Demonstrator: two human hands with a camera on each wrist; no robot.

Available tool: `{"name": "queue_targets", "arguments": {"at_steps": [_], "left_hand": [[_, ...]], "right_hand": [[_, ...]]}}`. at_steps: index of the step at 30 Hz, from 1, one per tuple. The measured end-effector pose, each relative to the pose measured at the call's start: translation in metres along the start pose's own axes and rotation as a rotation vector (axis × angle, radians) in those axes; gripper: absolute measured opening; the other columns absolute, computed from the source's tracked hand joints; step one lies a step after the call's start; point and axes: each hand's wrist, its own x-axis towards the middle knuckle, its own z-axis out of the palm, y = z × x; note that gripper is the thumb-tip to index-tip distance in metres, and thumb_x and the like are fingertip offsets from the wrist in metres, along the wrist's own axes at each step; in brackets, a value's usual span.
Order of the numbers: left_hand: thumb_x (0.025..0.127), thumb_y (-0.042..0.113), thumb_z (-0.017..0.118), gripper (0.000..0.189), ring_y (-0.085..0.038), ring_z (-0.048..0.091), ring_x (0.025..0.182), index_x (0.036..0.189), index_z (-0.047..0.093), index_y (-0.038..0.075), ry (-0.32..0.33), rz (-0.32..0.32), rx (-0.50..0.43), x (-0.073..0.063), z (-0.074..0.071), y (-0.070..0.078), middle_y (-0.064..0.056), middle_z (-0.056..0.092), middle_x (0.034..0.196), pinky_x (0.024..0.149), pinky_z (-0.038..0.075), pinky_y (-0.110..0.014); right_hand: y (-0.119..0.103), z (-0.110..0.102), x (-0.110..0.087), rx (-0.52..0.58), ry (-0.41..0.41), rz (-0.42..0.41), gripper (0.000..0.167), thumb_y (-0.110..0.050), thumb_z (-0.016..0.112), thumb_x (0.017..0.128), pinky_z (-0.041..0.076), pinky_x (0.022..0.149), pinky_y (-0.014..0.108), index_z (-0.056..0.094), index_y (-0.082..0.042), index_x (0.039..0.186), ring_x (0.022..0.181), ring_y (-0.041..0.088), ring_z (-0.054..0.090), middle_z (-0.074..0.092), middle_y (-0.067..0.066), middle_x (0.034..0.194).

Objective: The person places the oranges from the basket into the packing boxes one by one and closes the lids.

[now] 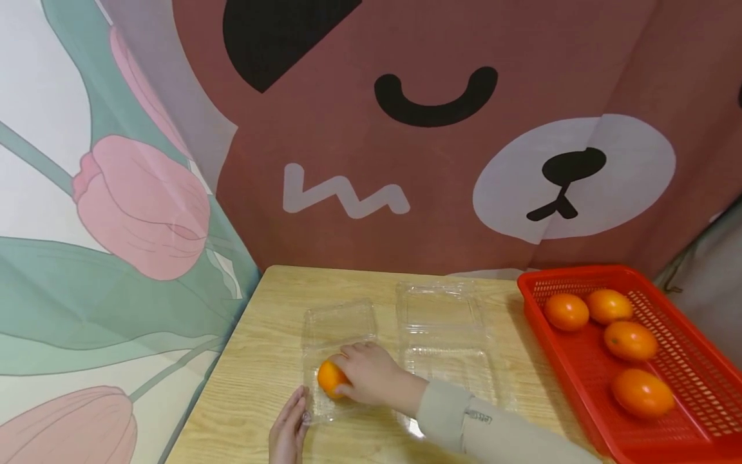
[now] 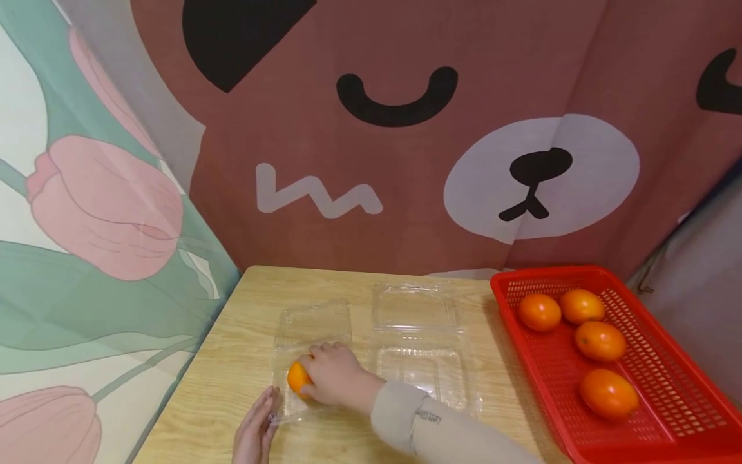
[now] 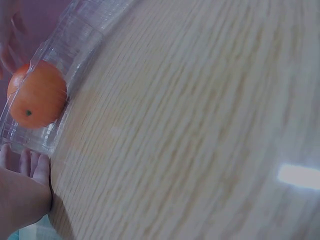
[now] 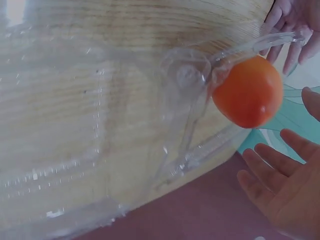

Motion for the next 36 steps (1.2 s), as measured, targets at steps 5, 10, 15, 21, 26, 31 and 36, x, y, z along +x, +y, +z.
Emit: {"name": "queue_targets", "arguments": {"at_steps": [5,10,15,21,26,31,36], "left_hand": [[0.098,0.020,0.063,0.038,0.003,0.060,0.105,0.135,0.058,0.012,0.011,-0.001,-0.007,0.001,0.001,-0.001,0.011,0.064,0.124,0.088,0.047,-0.016],[0.099,0.022,0.063,0.044,0.004,0.060,0.105,0.140,0.053,0.008,0.009,-0.001,0.002,0.001,0.003,-0.001,0.010,0.063,0.126,0.089,0.047,-0.015],[0.098,0.020,0.063,0.032,0.004,0.061,0.104,0.130,0.062,0.017,0.015,0.002,-0.024,0.000,0.003,-0.001,0.013,0.065,0.121,0.087,0.048,-0.015],[0.099,0.019,0.062,0.035,0.003,0.061,0.105,0.134,0.059,0.014,0.012,-0.002,-0.016,0.001,0.004,-0.001,0.012,0.065,0.123,0.088,0.047,-0.016],[0.099,0.022,0.062,0.052,0.004,0.059,0.106,0.144,0.046,0.000,0.019,-0.017,0.021,0.001,0.004,-0.001,0.007,0.060,0.132,0.088,0.047,-0.016],[0.098,0.024,0.064,0.051,0.005,0.060,0.105,0.142,0.049,0.004,0.028,-0.010,0.031,-0.001,0.001,-0.001,0.010,0.062,0.127,0.089,0.047,-0.014],[0.098,0.022,0.065,0.034,0.004,0.060,0.104,0.131,0.062,0.016,0.018,0.007,0.001,-0.002,0.001,-0.002,0.014,0.065,0.120,0.088,0.047,-0.014]], "right_hand": [[0.007,-0.015,-0.014,-0.003,0.002,-0.012,0.054,-0.052,0.065,0.091,0.046,0.103,0.042,0.060,-0.019,0.134,0.123,0.022,0.056,0.059,0.003,0.134],[0.016,-0.028,-0.028,-0.007,0.020,-0.016,0.051,-0.048,0.068,0.090,0.048,0.100,0.044,0.063,-0.017,0.130,0.120,0.024,0.058,0.060,0.005,0.133],[0.023,-0.037,-0.043,-0.021,0.060,-0.004,0.050,-0.048,0.068,0.091,0.050,0.097,0.044,0.064,-0.014,0.128,0.116,0.024,0.060,0.061,0.006,0.132],[0.033,-0.047,-0.062,0.026,0.072,0.046,0.051,-0.045,0.067,0.093,0.048,0.099,0.049,0.061,-0.013,0.132,0.119,0.027,0.058,0.060,0.009,0.134],[0.041,-0.056,-0.081,0.086,0.079,0.084,0.051,-0.042,0.069,0.092,0.047,0.100,0.051,0.061,-0.011,0.132,0.120,0.032,0.057,0.059,0.012,0.134],[0.053,-0.057,-0.095,0.073,0.146,0.098,0.050,-0.041,0.071,0.090,0.049,0.097,0.049,0.063,-0.011,0.129,0.118,0.031,0.059,0.061,0.012,0.131],[0.068,-0.056,-0.110,0.064,0.216,0.136,0.051,-0.037,0.075,0.087,0.050,0.095,0.051,0.063,-0.008,0.127,0.116,0.033,0.060,0.063,0.013,0.128]]}}
